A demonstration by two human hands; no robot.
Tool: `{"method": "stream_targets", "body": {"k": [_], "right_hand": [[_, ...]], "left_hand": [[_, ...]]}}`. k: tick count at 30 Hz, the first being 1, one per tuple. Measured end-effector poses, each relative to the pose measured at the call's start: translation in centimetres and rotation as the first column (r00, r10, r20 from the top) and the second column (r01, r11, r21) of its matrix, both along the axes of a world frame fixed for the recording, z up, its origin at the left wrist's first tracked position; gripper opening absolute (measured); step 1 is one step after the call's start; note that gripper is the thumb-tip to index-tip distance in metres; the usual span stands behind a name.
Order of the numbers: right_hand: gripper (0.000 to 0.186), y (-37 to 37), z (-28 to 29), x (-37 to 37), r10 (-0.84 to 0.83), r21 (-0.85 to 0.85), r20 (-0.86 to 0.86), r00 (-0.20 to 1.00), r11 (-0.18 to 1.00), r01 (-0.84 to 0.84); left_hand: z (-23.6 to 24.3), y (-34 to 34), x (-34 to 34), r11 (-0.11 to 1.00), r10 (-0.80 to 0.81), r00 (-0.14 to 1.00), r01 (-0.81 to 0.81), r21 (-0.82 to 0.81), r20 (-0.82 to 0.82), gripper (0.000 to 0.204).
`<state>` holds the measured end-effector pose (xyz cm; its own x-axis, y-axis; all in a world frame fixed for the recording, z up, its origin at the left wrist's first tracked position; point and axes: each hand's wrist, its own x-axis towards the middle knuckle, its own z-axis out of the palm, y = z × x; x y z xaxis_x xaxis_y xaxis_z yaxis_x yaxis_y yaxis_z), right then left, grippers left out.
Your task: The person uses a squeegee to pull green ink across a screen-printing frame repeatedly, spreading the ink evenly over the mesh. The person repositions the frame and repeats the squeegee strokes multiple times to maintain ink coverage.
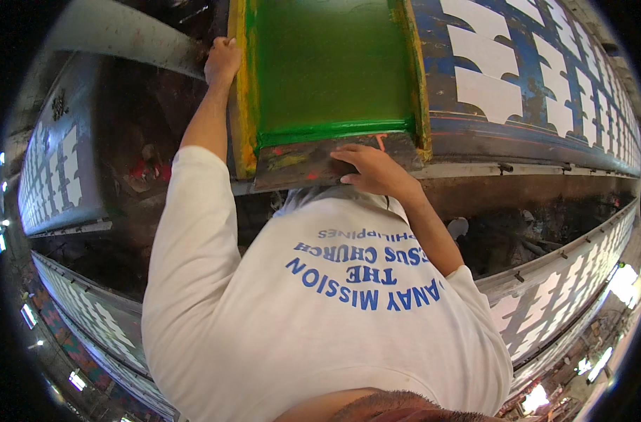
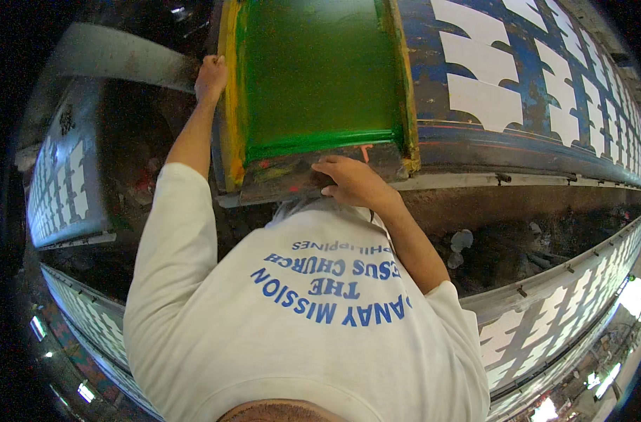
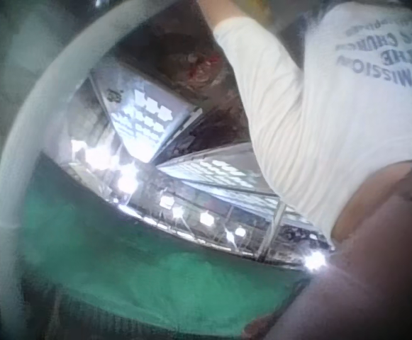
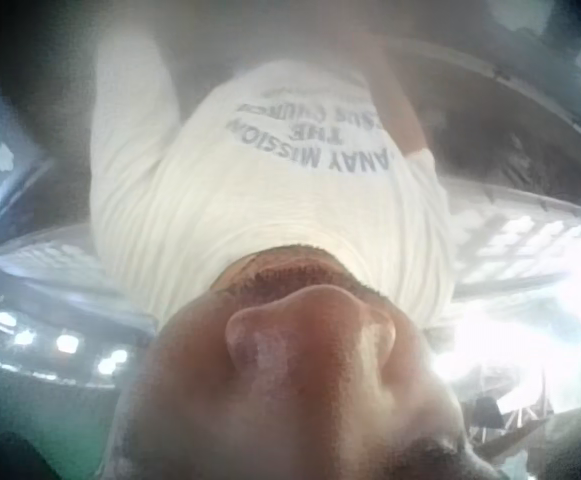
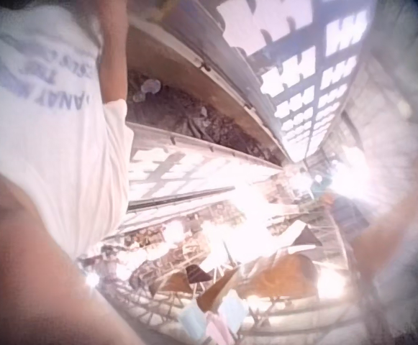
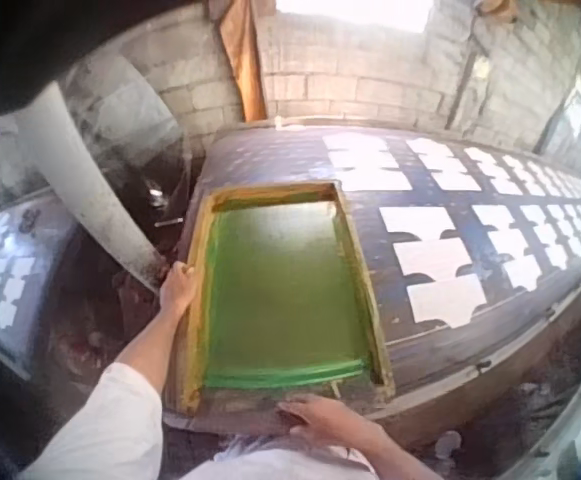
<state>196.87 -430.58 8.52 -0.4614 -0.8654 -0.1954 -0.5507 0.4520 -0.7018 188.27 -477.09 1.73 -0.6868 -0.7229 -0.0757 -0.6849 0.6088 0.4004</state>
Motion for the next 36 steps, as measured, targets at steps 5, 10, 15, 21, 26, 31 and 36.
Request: {"method": "stream_targets", "body": {"k": [5,10,15,21,26,31,36], "right_hand": [[0.039,5.9,-0.1,-5.4,-0.275,-0.163,0.056,0.960,0.946,0.280],[0.033,11.3,-2.1,-9.5,-0.602,-0.251,-0.010,0.798,0.774,0.581],[0.047,11.8,-4.9,-11.4,-0.691,-0.166,0.086,0.717,0.700,0.695],[0.060,9.3,-5.7,-12.9,-0.676,-0.069,-0.053,0.735,0.736,0.673],[0.060,8.6,-5.1,-14.3,-0.617,-0.036,-0.113,0.779,0.786,0.618],[0.056,8.5,-4.4,-14.7,-0.596,-0.030,-0.117,0.795,0.802,0.597],[0.055,8.6,-1.6,-14.4,-0.602,-0.172,-0.142,0.786,0.797,0.579]], "left_hand": [[0.6,0.7,-0.1,0.996,0.051,0.999,-0.050,-0.071,0.016,0.048],[0.8,1.4,0.0,0.988,0.115,0.993,-0.113,-0.106,0.015,0.045],[0.6,1.1,0.1,0.986,0.117,0.993,-0.117,-0.121,-0.008,0.043],[0.4,0.8,0.5,0.988,0.102,0.992,-0.111,-0.106,-0.079,0.042],[0.0,0.7,0.8,0.993,0.078,0.987,-0.090,-0.080,-0.140,0.040],[-0.3,0.6,1.0,0.993,0.094,0.989,-0.101,-0.057,-0.115,0.042],[-1.7,-1.0,1.2,0.995,0.078,0.988,-0.086,-0.052,-0.133,0.044]]}}
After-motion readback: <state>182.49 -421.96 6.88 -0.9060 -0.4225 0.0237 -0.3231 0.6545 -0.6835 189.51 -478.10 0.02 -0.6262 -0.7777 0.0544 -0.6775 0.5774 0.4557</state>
